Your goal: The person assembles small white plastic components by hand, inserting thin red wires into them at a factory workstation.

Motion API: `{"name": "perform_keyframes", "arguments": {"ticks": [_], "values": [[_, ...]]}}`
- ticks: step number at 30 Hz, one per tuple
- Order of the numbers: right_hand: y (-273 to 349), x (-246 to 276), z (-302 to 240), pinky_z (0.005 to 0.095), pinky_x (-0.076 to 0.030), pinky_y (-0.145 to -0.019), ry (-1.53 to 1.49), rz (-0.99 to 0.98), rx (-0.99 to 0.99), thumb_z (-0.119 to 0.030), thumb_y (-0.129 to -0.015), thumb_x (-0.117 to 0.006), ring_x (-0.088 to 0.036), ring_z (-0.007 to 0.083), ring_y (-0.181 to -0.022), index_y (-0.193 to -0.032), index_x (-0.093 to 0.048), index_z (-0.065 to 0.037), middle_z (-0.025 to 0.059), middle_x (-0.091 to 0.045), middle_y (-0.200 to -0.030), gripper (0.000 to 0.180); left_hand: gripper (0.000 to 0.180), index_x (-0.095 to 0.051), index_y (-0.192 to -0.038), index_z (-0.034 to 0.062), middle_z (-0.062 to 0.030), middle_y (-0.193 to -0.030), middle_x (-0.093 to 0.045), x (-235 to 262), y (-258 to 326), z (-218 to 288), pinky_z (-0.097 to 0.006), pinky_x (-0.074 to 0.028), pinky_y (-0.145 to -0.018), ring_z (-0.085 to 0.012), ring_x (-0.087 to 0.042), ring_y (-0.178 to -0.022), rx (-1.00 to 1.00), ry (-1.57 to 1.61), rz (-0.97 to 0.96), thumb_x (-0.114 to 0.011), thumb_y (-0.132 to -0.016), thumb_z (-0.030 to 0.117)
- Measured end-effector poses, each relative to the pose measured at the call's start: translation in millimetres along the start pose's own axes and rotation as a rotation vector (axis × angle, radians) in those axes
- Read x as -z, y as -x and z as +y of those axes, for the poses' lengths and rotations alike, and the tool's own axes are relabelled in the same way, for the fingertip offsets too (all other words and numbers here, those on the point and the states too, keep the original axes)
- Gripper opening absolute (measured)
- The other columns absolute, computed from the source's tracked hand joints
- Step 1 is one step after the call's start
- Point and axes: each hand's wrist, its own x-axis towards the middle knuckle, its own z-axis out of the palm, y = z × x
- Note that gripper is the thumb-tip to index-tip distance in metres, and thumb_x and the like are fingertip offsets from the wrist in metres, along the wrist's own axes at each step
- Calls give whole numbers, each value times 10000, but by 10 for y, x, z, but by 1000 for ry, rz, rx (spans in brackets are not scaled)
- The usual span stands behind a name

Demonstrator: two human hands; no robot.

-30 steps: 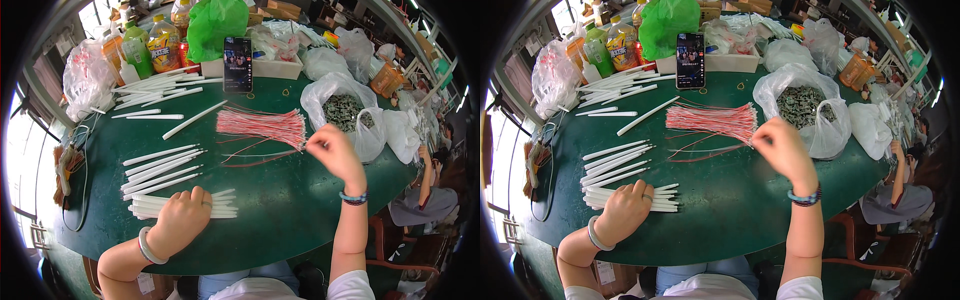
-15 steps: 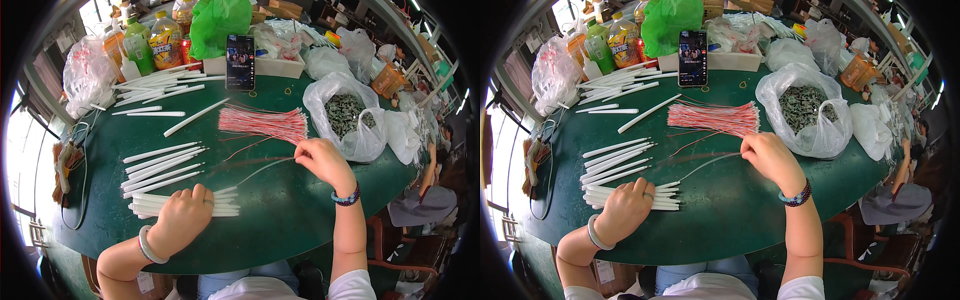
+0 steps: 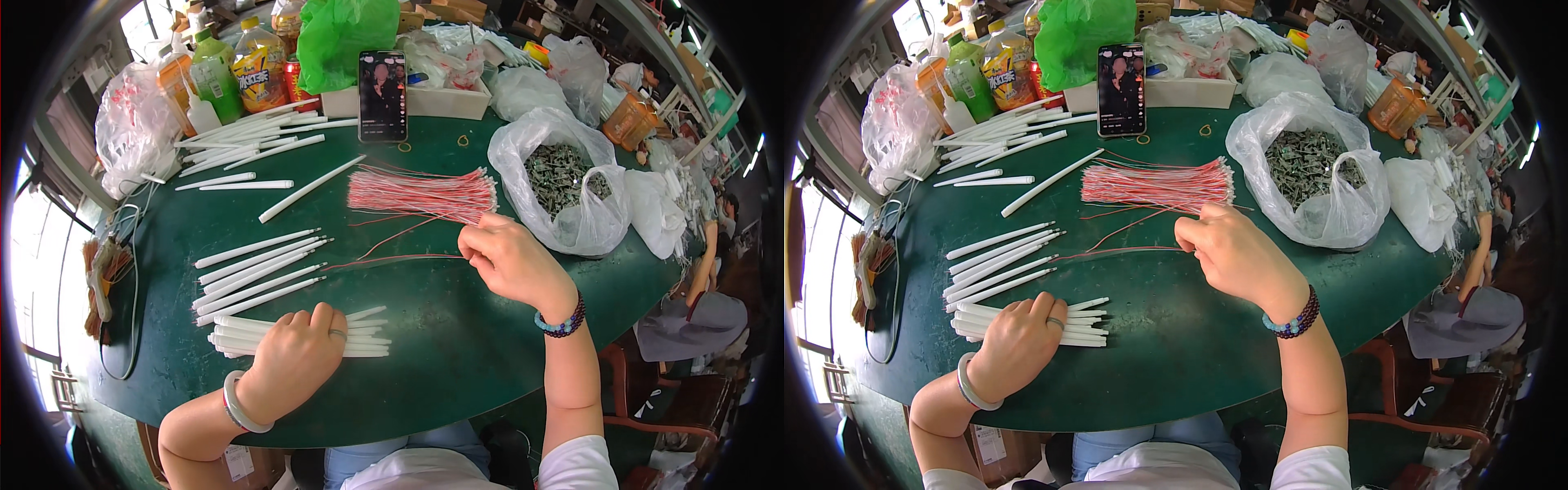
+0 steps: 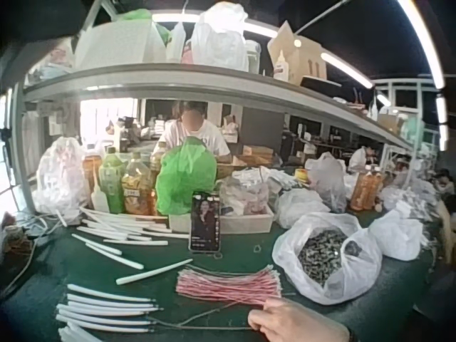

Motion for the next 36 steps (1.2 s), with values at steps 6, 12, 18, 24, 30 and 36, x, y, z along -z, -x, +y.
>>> {"name": "perform_keyframes", "arguments": {"ticks": [6, 12, 18, 24, 30, 36], "values": [[28, -70, 83, 379, -439, -686, -1, -68, -1, 35, -705, -642, -539, 276, -768, -818, -536, -37, 97, -537, -746, 171, 294, -582, -939, -38, -53, -766, -500, -5, 0, -1, -260, -488, -601, -149, -568, -662, -2, -10, 4, -605, -682, 103], [72, -73, 132, 373, -469, -754, 8, -130, -118, -88, -694, -730, -575, 285, -847, -913, -588, -45, 94, -594, -854, 266, 291, -582, -936, -31, -50, -768, -496, 10, 12, -2, -257, -493, -603, -147, -570, -666, 5, -13, 0, -608, -680, 105], [-227, -618, -239, 359, -462, -795, -103, 29, 87, -223, -742, -757, -566, 268, -909, -937, -610, -42, 89, -580, -892, 303, 232, -586, -854, -3, -28, -722, -467, -31, -1, 0, -237, -451, -541, -120, -527, -602, 0, -41, 73, -621, -651, 103], [-327, -768, -308, 379, -449, -724, -134, -18, 115, -149, -793, -685, -545, 250, -831, -773, -580, -39, 83, -560, -838, 152, 216, -579, -832, 1, -23, -702, -457, -32, 5, 17, -237, -446, -529, -116, -519, -581, 3, -49, 76, -618, -649, 108], [-270, -791, -326, 374, -446, -761, 48, -28, 198, -81, -830, -640, -526, 271, -822, -834, -535, -34, 96, -541, -816, 115, 306, -580, -946, -41, -47, -741, -486, -6, 41, 9, -256, -483, -569, -152, -568, -631, 16, -6, 34, -605, -678, 105], [-165, -669, -177, 370, -502, -681, -272, 52, 71, -12, -863, -568, -619, 286, -780, -919, -528, 0, 125, -593, -867, 70, 157, -544, -742, 27, -23, -670, -416, -12, -7, -61, -235, -435, -482, -111, -484, -530, 62, -16, 230, -619, -612, 72]]}}
